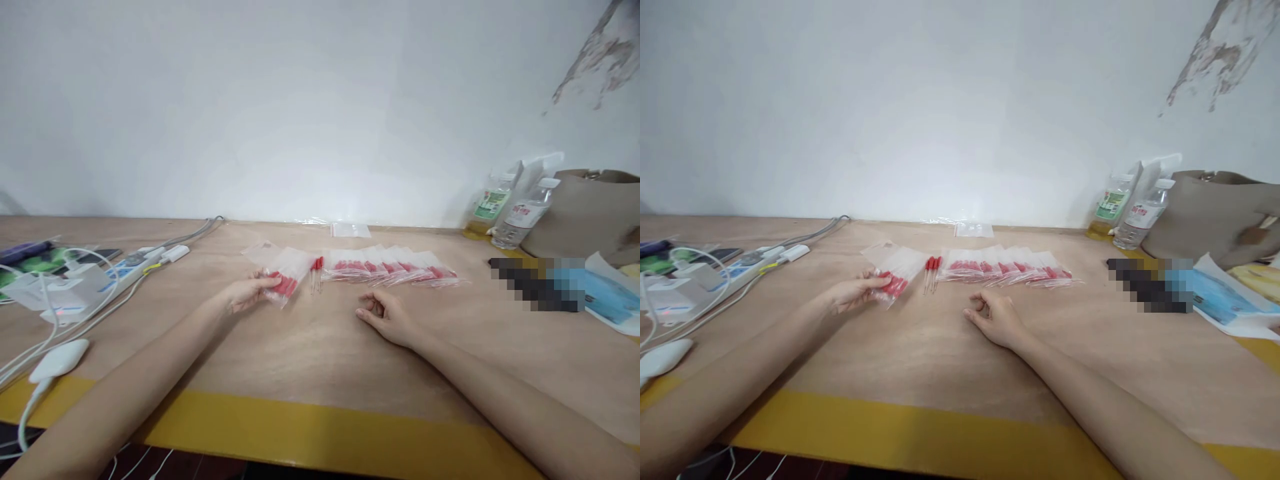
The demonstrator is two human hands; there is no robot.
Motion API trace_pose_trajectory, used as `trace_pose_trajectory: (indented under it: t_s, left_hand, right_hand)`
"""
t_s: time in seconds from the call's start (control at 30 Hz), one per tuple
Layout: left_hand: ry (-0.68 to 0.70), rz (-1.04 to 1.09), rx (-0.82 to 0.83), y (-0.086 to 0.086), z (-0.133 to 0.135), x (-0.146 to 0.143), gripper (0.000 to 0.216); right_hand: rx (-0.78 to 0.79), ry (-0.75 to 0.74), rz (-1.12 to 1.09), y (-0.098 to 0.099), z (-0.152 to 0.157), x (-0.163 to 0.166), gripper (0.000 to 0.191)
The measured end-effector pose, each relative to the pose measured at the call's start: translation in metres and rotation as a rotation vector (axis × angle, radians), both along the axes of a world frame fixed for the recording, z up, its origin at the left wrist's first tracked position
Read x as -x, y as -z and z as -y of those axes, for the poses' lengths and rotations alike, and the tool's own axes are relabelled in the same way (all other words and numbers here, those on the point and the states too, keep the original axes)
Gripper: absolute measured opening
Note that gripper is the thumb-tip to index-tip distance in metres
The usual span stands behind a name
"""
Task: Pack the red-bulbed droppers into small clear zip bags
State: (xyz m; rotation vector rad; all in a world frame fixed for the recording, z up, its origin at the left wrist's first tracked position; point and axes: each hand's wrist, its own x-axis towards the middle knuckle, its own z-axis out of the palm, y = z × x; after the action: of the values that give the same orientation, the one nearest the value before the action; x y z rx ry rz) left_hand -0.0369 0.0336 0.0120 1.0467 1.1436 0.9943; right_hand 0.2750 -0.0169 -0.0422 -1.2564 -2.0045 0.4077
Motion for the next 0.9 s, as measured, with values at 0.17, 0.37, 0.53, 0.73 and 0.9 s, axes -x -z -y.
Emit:
trace_pose_trajectory:
  t_s: [0.17,0.37,0.53,0.73,0.9]
  left_hand:
    - [-0.212,-0.183,-0.133,0.007,-0.043,-0.029,0.005]
    - [-0.303,-0.599,-0.235,0.004,-0.061,-0.028,0.023]
    - [-0.469,-1.048,-0.275,-0.002,-0.071,0.014,0.031]
    - [-0.405,-1.268,-0.280,0.013,-0.083,0.035,0.026]
    - [-0.502,-1.334,-0.384,0.005,-0.070,0.040,0.035]
  right_hand:
    - [-0.018,0.004,0.003,0.000,0.001,0.000,0.025]
    - [-0.013,0.004,0.006,0.002,0.002,0.000,0.023]
    - [-0.018,-0.001,0.025,0.000,0.002,0.000,0.022]
    - [-0.013,-0.003,0.050,-0.003,0.004,0.000,0.020]
    - [-0.031,-0.007,0.045,-0.004,0.004,0.001,0.019]
